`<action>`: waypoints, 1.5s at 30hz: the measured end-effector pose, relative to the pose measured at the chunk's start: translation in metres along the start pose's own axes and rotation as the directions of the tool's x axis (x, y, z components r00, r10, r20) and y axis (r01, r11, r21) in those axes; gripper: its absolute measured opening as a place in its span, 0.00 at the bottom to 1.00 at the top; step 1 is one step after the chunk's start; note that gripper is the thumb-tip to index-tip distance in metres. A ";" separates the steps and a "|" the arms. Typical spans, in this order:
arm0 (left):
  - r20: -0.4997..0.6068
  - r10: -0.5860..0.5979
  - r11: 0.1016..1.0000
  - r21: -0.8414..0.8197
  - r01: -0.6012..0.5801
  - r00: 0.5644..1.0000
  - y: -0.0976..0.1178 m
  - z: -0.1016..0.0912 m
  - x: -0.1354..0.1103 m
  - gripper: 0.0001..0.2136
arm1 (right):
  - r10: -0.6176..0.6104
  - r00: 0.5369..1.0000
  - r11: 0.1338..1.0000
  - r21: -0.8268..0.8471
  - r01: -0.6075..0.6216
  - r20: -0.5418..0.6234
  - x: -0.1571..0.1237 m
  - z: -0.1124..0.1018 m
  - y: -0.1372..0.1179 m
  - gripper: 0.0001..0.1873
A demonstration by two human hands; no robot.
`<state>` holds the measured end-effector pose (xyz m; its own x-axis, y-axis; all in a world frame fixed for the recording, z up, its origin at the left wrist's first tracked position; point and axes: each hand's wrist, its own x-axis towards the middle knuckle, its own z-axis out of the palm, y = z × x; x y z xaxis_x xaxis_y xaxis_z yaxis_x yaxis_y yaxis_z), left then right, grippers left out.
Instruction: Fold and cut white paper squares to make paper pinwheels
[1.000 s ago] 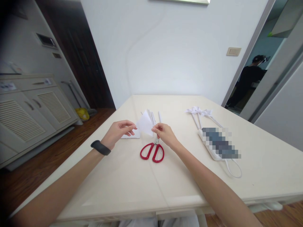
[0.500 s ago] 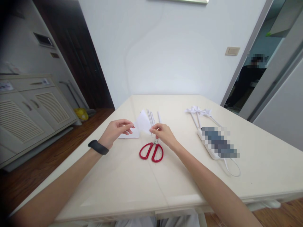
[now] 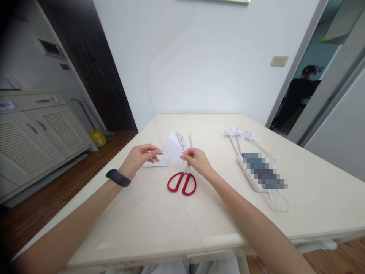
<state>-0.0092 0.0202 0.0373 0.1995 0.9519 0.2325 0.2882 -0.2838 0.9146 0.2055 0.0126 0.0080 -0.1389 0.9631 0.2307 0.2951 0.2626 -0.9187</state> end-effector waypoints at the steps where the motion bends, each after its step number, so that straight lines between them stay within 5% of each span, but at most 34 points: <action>1: -0.001 0.000 1.000 -0.002 0.000 1.000 0.000 0.000 0.000 0.10 | 0.000 1.000 1.000 0.002 0.000 0.002 0.000 0.000 -0.001 0.09; 45: -0.026 -0.022 0.998 -0.063 0.020 0.999 -0.004 -0.004 0.002 0.11 | 0.007 0.997 0.992 0.125 -0.016 0.072 0.001 0.001 0.004 0.06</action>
<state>-0.0136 0.0235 0.0356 0.1690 0.9606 0.2206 0.2329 -0.2564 0.9381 0.2052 0.0147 0.0044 -0.2050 0.9579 0.2008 0.1772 0.2381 -0.9549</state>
